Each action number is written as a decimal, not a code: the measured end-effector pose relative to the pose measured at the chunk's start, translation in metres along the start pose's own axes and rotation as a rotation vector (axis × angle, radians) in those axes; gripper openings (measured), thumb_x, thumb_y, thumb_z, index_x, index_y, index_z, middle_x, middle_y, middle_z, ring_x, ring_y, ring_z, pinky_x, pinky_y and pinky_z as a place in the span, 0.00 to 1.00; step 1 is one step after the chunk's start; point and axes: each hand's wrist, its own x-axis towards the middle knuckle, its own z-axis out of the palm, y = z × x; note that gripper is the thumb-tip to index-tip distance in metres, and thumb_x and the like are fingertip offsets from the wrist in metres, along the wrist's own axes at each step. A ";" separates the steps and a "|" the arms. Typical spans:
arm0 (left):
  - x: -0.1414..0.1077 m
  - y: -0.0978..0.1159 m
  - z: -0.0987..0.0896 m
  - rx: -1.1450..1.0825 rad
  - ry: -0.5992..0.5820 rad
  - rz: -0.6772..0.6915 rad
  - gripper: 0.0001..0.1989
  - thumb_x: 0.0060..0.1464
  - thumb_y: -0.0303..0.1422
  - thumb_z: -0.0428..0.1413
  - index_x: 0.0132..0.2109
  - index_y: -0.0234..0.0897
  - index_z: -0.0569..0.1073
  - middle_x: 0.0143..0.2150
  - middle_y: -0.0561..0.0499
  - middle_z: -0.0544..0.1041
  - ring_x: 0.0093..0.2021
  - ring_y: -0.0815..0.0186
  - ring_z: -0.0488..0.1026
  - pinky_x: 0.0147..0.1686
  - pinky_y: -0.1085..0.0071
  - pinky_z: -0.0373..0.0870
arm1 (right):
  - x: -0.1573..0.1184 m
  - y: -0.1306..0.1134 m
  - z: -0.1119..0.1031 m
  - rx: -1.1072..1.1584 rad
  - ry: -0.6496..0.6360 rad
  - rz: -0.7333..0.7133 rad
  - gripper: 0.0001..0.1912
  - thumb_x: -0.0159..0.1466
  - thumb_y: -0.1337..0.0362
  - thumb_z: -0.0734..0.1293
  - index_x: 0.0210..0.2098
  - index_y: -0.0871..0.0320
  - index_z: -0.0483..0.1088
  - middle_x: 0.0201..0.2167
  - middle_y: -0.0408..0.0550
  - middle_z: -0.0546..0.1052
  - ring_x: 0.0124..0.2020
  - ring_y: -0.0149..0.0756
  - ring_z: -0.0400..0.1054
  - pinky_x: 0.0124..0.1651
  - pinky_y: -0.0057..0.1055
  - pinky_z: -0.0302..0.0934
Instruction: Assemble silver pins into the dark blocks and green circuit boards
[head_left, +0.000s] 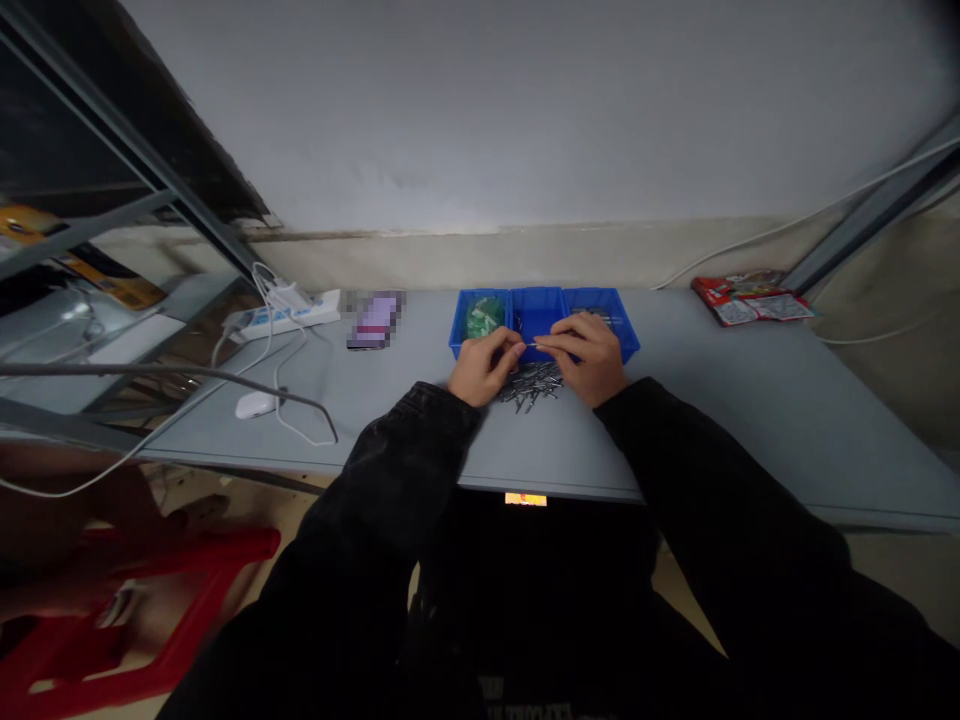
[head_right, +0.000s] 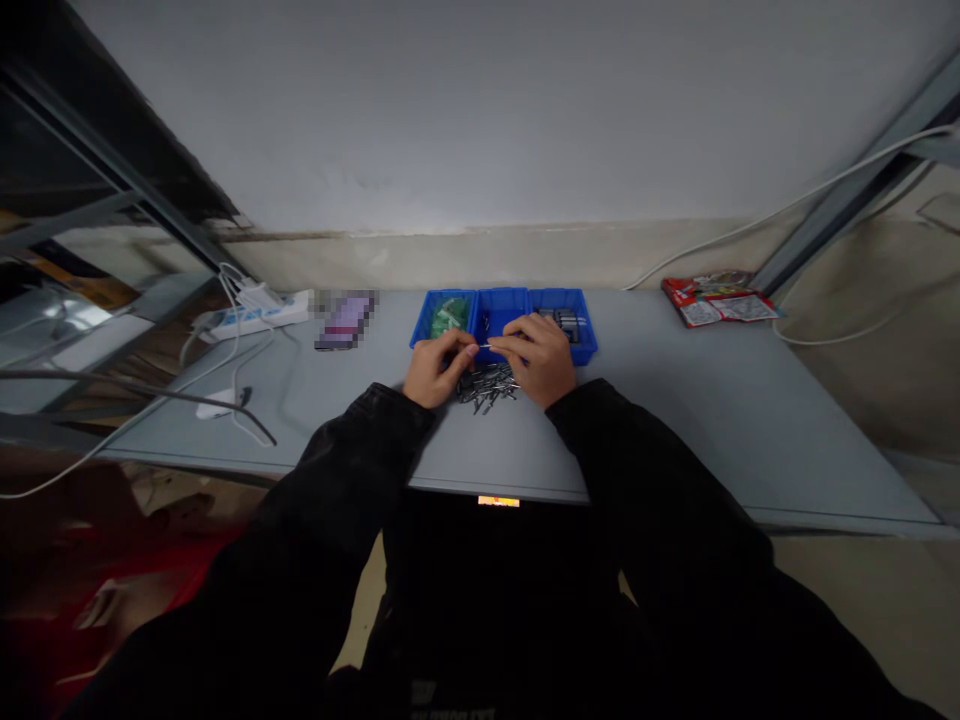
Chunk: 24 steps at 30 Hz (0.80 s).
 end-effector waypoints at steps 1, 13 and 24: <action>0.000 0.000 0.000 0.004 0.002 -0.002 0.13 0.71 0.40 0.52 0.42 0.36 0.74 0.28 0.54 0.78 0.27 0.70 0.74 0.34 0.72 0.69 | 0.000 0.000 0.000 0.002 0.009 -0.001 0.09 0.71 0.59 0.68 0.37 0.51 0.81 0.35 0.46 0.78 0.36 0.40 0.68 0.42 0.41 0.59; 0.000 0.000 0.000 0.017 0.024 -0.008 0.13 0.70 0.40 0.52 0.42 0.36 0.75 0.27 0.54 0.78 0.27 0.68 0.74 0.34 0.71 0.70 | 0.002 0.002 -0.002 -0.037 0.025 0.001 0.16 0.71 0.65 0.66 0.26 0.55 0.71 0.32 0.47 0.77 0.36 0.41 0.68 0.41 0.41 0.58; -0.003 0.001 0.006 0.022 -0.035 0.024 0.13 0.70 0.39 0.52 0.42 0.36 0.76 0.27 0.54 0.77 0.26 0.69 0.73 0.32 0.72 0.68 | -0.002 -0.001 0.002 -0.001 -0.055 -0.058 0.16 0.74 0.59 0.63 0.33 0.56 0.75 0.33 0.48 0.77 0.37 0.40 0.69 0.42 0.40 0.60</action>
